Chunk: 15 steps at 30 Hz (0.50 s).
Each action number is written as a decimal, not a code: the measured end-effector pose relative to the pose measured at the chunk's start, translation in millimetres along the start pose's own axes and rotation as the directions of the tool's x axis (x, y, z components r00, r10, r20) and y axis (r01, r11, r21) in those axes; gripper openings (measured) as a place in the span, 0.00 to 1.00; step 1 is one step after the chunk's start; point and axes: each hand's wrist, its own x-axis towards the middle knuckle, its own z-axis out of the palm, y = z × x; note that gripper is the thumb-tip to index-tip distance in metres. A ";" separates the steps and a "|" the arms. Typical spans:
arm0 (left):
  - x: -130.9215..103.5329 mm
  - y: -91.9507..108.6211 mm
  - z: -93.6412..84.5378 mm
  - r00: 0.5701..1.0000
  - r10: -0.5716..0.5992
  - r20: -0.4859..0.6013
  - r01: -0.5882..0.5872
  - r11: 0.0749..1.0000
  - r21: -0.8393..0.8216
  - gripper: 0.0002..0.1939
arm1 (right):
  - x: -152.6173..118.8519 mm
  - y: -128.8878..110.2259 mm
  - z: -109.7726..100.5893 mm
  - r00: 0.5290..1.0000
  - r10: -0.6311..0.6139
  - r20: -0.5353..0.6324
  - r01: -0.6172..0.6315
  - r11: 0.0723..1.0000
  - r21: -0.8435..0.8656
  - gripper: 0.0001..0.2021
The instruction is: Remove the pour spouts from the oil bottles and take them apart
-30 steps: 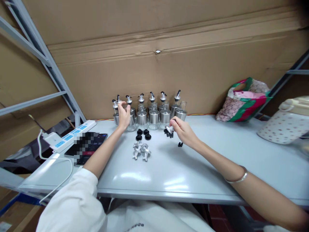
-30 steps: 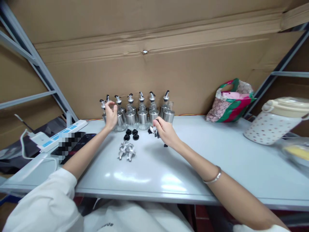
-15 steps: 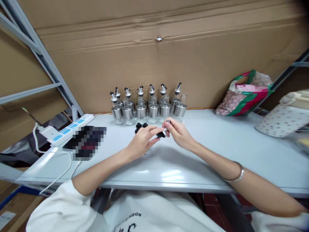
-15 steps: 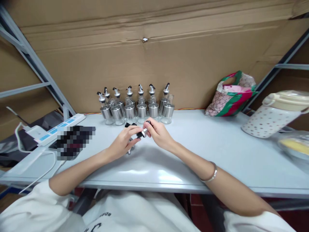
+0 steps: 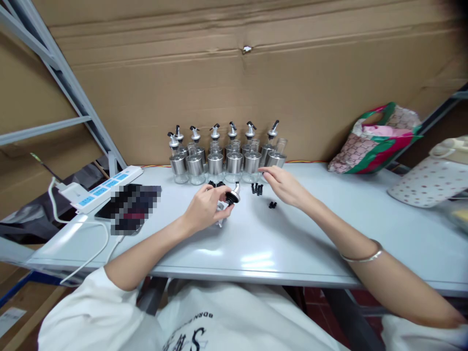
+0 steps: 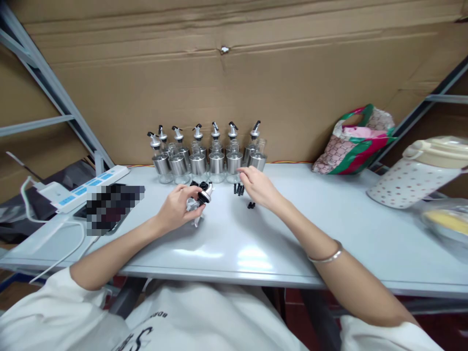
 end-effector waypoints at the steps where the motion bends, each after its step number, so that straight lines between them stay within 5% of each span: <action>1: 0.0 -2.2 -0.6 1.000 0.009 -0.013 -0.008 1.000 0.024 0.15 | 1.6 6.7 -1.3 0.999 0.015 0.047 -0.012 0.998 -0.059 0.18; 5: -0.5 -8.9 -1.5 1.000 -0.004 -0.020 0.005 0.997 0.075 0.14 | 4.3 26.0 -0.7 0.965 0.109 0.241 -0.038 0.959 -0.283 0.15; 15: -2.2 -10.7 -1.0 0.999 -0.033 0.038 0.031 0.998 0.053 0.13 | 2.7 40.2 8.1 0.938 0.131 0.320 -0.008 0.934 -0.358 0.11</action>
